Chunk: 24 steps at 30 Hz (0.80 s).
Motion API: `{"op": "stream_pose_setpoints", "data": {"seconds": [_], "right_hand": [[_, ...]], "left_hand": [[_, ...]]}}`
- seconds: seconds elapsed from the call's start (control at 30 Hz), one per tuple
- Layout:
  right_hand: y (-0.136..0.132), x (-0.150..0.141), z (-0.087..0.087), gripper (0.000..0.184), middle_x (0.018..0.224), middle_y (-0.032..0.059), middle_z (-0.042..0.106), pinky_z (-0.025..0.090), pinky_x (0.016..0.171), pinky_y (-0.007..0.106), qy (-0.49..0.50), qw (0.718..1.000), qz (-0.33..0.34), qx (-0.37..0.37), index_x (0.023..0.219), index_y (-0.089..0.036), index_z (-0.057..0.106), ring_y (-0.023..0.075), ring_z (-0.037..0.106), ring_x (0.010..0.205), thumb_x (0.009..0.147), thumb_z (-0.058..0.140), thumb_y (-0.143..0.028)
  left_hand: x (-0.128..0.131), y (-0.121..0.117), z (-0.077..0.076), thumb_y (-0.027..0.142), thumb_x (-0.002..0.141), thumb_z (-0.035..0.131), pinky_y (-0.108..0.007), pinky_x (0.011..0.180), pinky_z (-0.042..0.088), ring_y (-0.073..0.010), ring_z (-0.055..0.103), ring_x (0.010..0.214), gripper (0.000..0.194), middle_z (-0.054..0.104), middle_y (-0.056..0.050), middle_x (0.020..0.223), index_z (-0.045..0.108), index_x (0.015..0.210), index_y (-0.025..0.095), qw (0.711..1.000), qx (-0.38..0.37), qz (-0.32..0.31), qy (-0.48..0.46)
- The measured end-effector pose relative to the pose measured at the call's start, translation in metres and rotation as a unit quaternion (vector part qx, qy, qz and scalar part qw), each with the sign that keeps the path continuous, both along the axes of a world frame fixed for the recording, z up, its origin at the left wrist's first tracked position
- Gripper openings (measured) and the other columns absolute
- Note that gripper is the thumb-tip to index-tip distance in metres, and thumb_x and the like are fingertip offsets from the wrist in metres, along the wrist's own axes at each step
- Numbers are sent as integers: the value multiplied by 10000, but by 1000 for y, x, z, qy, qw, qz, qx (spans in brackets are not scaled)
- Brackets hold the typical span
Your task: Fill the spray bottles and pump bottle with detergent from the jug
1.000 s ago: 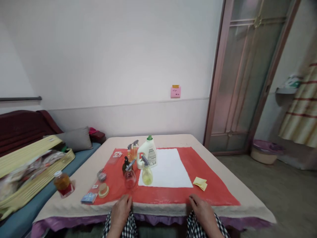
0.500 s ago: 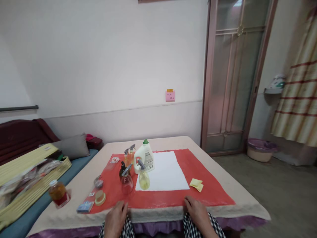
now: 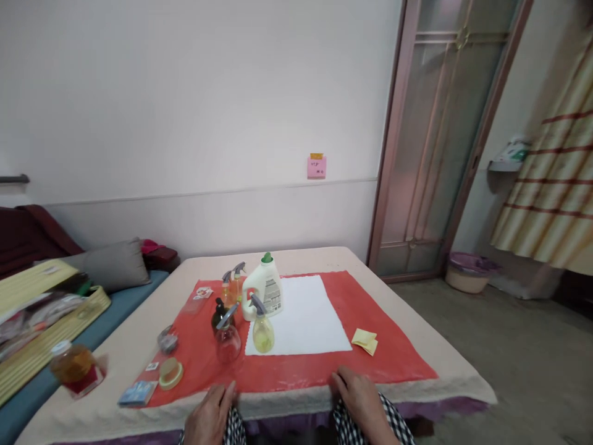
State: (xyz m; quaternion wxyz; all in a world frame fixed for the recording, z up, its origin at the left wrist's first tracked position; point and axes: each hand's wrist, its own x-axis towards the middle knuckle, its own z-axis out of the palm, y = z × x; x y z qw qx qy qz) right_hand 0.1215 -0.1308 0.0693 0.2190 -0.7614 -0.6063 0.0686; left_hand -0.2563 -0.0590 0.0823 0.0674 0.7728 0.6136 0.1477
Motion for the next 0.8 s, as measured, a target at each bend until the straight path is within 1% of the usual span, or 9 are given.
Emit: {"op": "stream_pose_setpoints", "data": {"seconds": [0.1,0.17,0.23,0.3,0.33,0.43,0.57,0.67,0.8], "right_hand": [[-2,-1,-1,279,779,65,675,329,622,282,25,1000,-3,8,793,-208,622,224,639,737,981,437,-299],[0,-2,-1,277,750,56,664,323,622,279,50,999,-3,20,759,-212,599,215,627,716,961,437,-313],[8,-3,2,301,714,48,647,324,621,279,82,996,-2,38,720,-214,564,210,614,697,945,422,-355],[21,-5,9,365,689,44,632,337,622,280,120,991,-2,63,697,-219,533,211,603,684,941,383,-446],[29,-6,14,412,686,44,628,346,626,282,139,987,-1,78,695,-222,524,211,598,682,940,356,-507],[56,-13,38,567,674,40,608,362,628,288,193,973,-3,123,686,-228,505,208,572,662,905,290,-704],[89,-19,71,675,602,29,564,366,606,288,258,952,-26,163,613,-229,474,194,539,606,893,263,-806],[108,-20,82,760,498,40,511,393,604,296,304,938,-46,159,489,-235,446,191,532,539,942,164,-776],[126,-19,70,793,405,52,445,407,578,321,344,927,-75,128,399,-264,397,206,508,464,934,153,-795]], "left_hand": [[3,1,0,277,902,376,-282,812,499,-225,693,961,419,737,-42,1044,708,1147,348,999,-42,-15,-6],[8,2,3,324,894,385,-295,801,495,-234,688,935,375,736,-44,971,722,1058,340,997,-59,-10,-48],[19,4,10,414,889,393,-304,784,491,-238,681,866,332,720,-44,856,707,892,307,990,-55,11,-132],[36,9,22,519,868,410,-320,763,488,-236,666,780,354,699,-46,800,650,783,273,970,-36,26,-239],[46,12,30,573,840,445,-329,752,486,-234,655,747,368,698,-49,807,626,773,260,954,-30,37,-295],[81,28,52,685,845,383,-325,786,488,-221,643,790,495,698,-44,850,606,853,244,940,-6,30,-341],[127,52,72,700,915,171,-324,655,484,-203,587,623,638,604,-43,598,502,612,247,929,-13,13,-369],[151,65,76,608,967,79,-321,591,466,-180,540,538,645,528,-38,495,387,513,268,928,-24,6,-373],[161,79,62,533,994,45,-319,539,447,-168,504,505,639,489,-36,472,320,476,277,940,-22,33,-339]]}}
